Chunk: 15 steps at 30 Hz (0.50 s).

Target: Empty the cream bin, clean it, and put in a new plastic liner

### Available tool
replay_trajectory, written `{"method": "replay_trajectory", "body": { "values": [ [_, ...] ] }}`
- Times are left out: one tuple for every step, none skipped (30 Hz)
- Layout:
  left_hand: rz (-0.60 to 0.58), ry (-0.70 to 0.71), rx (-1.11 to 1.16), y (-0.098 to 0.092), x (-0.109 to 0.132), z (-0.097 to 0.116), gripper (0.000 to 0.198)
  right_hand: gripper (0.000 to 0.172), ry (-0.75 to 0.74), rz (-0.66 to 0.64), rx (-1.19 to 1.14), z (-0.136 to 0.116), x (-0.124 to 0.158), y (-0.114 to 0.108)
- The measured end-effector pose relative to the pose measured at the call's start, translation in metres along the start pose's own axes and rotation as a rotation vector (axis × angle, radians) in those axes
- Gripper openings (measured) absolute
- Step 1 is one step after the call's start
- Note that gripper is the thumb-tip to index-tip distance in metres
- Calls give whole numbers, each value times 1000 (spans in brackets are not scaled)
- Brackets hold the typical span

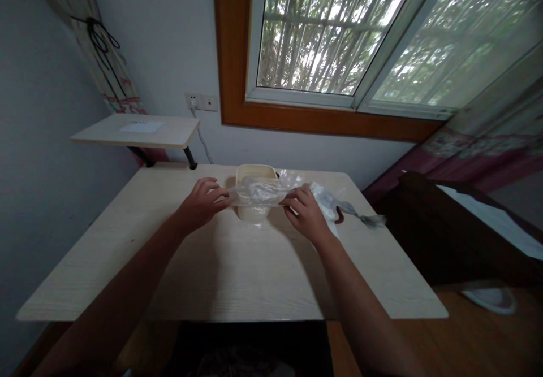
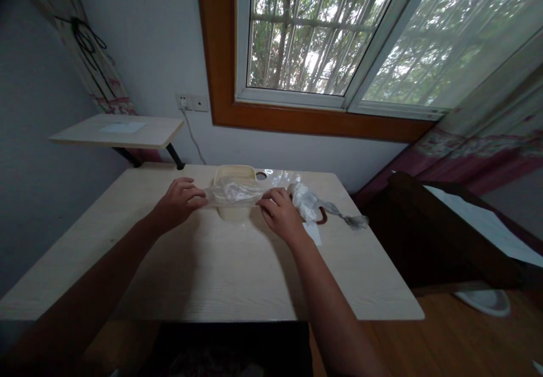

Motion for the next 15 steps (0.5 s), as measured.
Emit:
{"method": "replay_trajectory", "body": {
  "values": [
    [-13, -4, 13, 4, 2, 1, 28, 19, 14, -4, -2, 2, 1, 2],
    [-27, -12, 26, 7, 3, 2, 28, 20, 28, -9, -4, 3, 3, 5],
    [-38, -24, 35, 10, 4, 2, 29, 20, 40, -12, -7, 5, 3, 6],
    [-43, -41, 37, 12, 4, 2, 29, 20, 50, -12, -12, 6, 4, 8],
    [-44, -62, 33, 13, 5, 1, 29, 20, 57, -8, -19, 7, 4, 8],
    [-40, -87, 29, 14, 5, -1, 28, 20, 64, -3, -28, 8, 4, 9],
    [-32, -111, 30, 14, 6, -2, 27, 21, 74, 5, -41, 9, 4, 8],
    [-16, -137, 42, 13, 6, -3, 25, 21, 89, 15, -56, 10, 3, 8],
    [7, -162, 70, 12, 6, -4, 23, 21, 109, 25, -73, 11, 3, 8],
    [40, -189, 110, 11, 6, -5, 22, 21, 134, 37, -90, 11, 3, 7],
    [87, -221, 158, 9, 6, -6, 22, 20, 161, 50, -106, 12, 2, 7],
    [146, -262, 205, 7, 5, -6, 24, 20, 189, 64, -123, 12, 1, 7],
    [208, -312, 248, 6, 4, -7, 26, 19, 214, 79, -143, 12, 0, 7],
    [263, -365, 286, 5, 2, -8, 29, 18, 236, 93, -168, 12, -2, 8],
    [304, -416, 316, 6, -1, -9, 31, 17, 256, 111, -199, 12, -3, 9]
  ]
}}
Point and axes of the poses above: each hand's wrist, its own x-axis away from the middle knuckle, its own y-axis out of the palm, z = x × y, the point moved 5 cm from there along -x, towards the middle knuckle, and after that the axes turned 14 degrees about y, right-handed, at the moved point
